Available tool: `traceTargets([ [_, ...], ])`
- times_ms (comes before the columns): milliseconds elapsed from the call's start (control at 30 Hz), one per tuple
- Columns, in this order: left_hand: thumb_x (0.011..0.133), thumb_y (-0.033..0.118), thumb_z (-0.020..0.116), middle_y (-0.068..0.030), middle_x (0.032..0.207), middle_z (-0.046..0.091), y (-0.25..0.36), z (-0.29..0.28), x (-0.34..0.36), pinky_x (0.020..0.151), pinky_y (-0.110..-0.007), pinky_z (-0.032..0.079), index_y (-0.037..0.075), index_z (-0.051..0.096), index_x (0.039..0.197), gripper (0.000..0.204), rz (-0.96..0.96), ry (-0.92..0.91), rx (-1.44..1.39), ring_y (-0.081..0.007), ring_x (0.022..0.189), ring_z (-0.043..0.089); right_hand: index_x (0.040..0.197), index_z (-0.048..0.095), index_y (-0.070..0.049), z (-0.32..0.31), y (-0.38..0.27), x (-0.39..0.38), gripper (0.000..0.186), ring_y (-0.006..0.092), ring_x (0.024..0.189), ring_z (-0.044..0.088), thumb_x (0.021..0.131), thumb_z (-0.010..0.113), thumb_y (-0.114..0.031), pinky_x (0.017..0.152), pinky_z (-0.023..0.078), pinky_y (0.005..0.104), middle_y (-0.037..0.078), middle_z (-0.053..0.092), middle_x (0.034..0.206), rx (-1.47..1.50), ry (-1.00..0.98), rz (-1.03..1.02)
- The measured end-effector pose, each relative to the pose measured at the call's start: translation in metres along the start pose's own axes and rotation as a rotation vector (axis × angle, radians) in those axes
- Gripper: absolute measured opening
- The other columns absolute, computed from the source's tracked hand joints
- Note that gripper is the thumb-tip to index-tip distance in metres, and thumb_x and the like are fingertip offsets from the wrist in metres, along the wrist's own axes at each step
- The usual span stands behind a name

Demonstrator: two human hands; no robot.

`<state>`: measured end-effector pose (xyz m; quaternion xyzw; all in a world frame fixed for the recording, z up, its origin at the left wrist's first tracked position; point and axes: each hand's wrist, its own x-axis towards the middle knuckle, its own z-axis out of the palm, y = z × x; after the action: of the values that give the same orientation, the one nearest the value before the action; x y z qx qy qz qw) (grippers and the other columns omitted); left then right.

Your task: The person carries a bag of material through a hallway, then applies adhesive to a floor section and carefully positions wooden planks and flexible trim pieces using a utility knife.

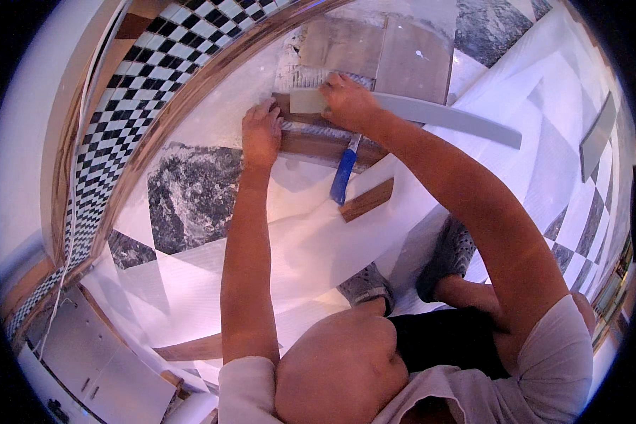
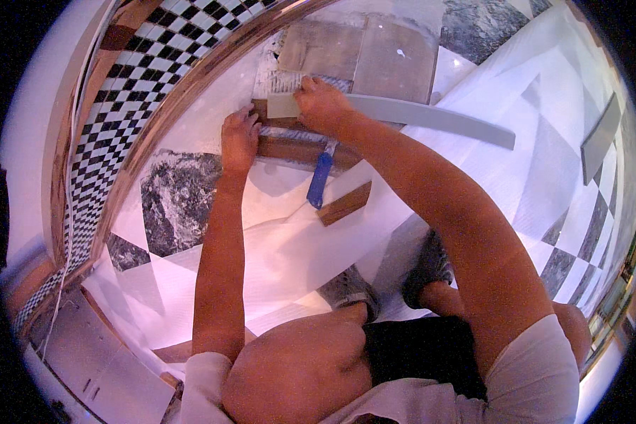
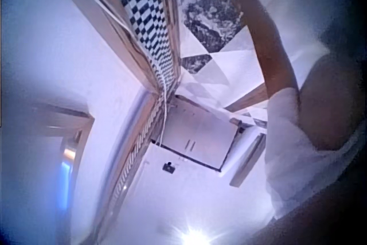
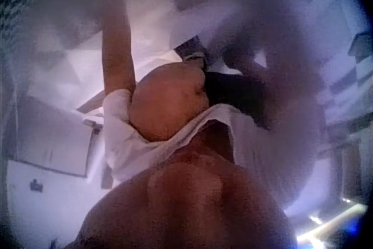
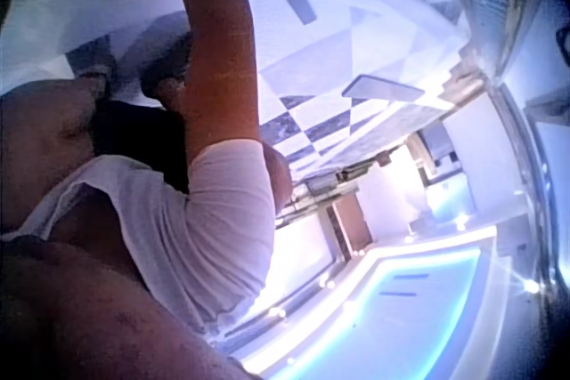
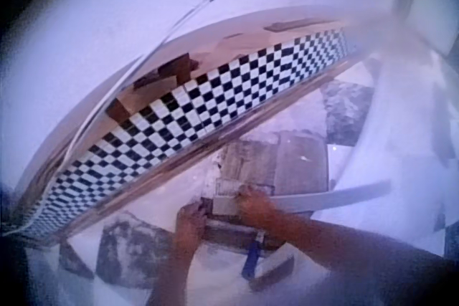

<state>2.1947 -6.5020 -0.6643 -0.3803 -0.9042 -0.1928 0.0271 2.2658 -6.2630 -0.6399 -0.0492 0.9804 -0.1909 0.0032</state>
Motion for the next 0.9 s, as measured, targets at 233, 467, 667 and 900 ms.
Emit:
traceTargets([
  [233, 0.083, 0.005, 0.065, -0.0122, 0.131, 0.06, 0.011, 0.011, -0.018, 0.105, -0.045, 0.04, 0.002, 0.064, 0.121, 0.039, -0.091, 0.086, -0.069, -0.0358, 0.12, 0.053, 0.106, 0.067, 0.0, 0.011, -0.016, 0.015, 0.042, 0.0356, 0.115, 0.056, 0.076, 0.076, -0.027, 0.097, 0.05, 0.0428, 0.018, 0.058, 0.116, -0.013, -0.01, 0.047],
  [467, 0.074, 0.014, 0.08, -0.0138, 0.138, 0.055, 0.007, -0.003, 0.02, 0.11, -0.045, 0.036, 0.006, 0.053, 0.137, 0.069, 0.045, -0.012, -0.138, -0.0346, 0.129, 0.049, 0.107, 0.066, -0.003, 0.013, -0.026, 0.006, 0.037, 0.0338, 0.113, 0.056, 0.081, 0.072, -0.029, 0.095, 0.051, 0.0433, 0.016, 0.059, 0.112, 0.044, 0.081, 0.052],
  [667, 0.068, 0.016, 0.084, -0.0116, 0.14, 0.053, 0.008, -0.006, 0.045, 0.111, -0.042, 0.036, 0.01, 0.052, 0.139, 0.078, 0.211, -0.309, -0.138, -0.0314, 0.131, 0.047, 0.116, 0.061, -0.008, -0.011, -0.086, -0.097, 0.037, 0.036, 0.086, 0.066, 0.095, 0.058, -0.037, 0.068, 0.055, 0.0451, 0.017, 0.062, 0.101, 0.213, -0.214, 0.276],
  [900, 0.065, 0.011, 0.083, -0.0104, 0.131, 0.057, 0.035, -0.016, 0.072, 0.106, -0.04, 0.042, 0.005, 0.059, 0.129, 0.069, 0.347, -0.461, -0.021, -0.0304, 0.122, 0.052, 0.117, 0.059, -0.008, 0.011, -0.109, -0.126, 0.037, 0.0356, 0.08, 0.067, 0.094, 0.058, -0.038, 0.064, 0.056, 0.0462, 0.019, 0.06, 0.096, 0.117, -0.247, 0.428],
])
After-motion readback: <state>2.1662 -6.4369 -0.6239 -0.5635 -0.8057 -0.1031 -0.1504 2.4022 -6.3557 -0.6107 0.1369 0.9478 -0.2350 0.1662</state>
